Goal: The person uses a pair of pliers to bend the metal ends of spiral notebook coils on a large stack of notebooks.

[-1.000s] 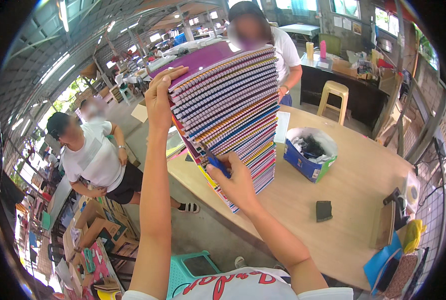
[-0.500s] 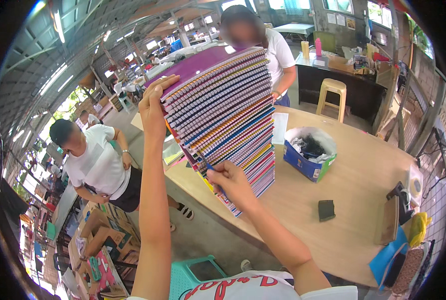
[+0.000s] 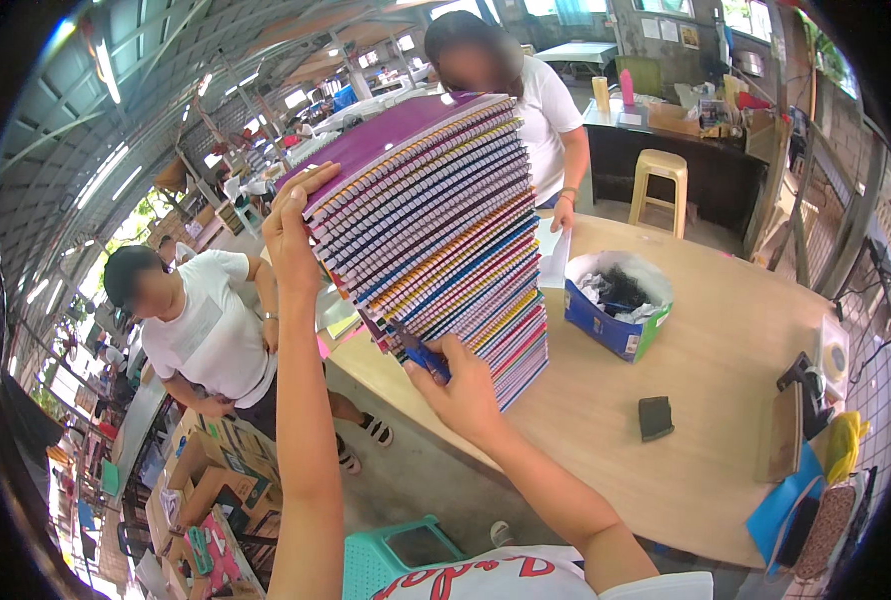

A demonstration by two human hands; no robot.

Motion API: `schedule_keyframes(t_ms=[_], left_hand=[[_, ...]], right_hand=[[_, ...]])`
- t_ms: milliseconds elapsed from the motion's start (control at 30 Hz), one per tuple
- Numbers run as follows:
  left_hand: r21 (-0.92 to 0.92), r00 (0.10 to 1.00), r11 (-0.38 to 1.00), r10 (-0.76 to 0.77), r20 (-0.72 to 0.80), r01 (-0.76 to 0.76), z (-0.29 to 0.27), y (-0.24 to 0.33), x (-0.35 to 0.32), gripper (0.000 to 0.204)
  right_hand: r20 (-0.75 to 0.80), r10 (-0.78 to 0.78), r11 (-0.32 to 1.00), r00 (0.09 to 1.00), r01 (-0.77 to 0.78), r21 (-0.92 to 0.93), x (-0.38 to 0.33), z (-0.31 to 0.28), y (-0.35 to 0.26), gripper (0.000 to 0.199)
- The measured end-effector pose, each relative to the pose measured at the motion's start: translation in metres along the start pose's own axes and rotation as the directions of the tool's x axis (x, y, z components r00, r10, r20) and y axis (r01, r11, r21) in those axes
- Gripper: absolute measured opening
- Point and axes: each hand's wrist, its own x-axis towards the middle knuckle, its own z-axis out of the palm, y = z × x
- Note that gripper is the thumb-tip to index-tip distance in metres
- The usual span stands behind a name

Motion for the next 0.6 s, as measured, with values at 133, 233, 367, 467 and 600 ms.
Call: schedule_keyframes(t_ms=[133, 233, 367, 467, 600], left_hand=[[-0.009, 1.0, 1.0, 0.0, 0.004, 0.0, 0.002, -0.003, 0.0, 0.039], [-0.014, 1.0, 1.0, -0.012, -0.003, 0.012, 0.003, -0.004, 0.0, 0.04], [-0.014, 1.0, 1.0, -0.005, 0.001, 0.005, 0.0, -0.003, 0.0, 0.04], [-0.007, 1.0, 1.0, 0.013, 0.0, -0.013, 0.001, -0.003, 0.001, 0.04], [0.015, 1.0, 1.0, 0.015, -0.005, -0.015, -0.002, -0.001, 0.002, 0.04]], right_hand=[[0.464, 0.279, 0.607, 0.841, -0.529, 0.593, 0.014, -0.014, 0.016, 0.034], [0.256, 0.184, 0.867, 0.949, -0.28, 0.413, 0.002, -0.005, 0.011, 0.038], [-0.065, -0.231, 0.928, 0.971, 0.199, -0.316, -0.013, 0.006, -0.008, 0.047], [-0.089, -0.407, 0.815, 0.909, 0.317, -0.485, -0.01, 0.012, -0.002, 0.046], [0.0, -0.133, 0.942, 0.991, 0.126, -0.31, -0.01, 0.011, -0.003, 0.04]])
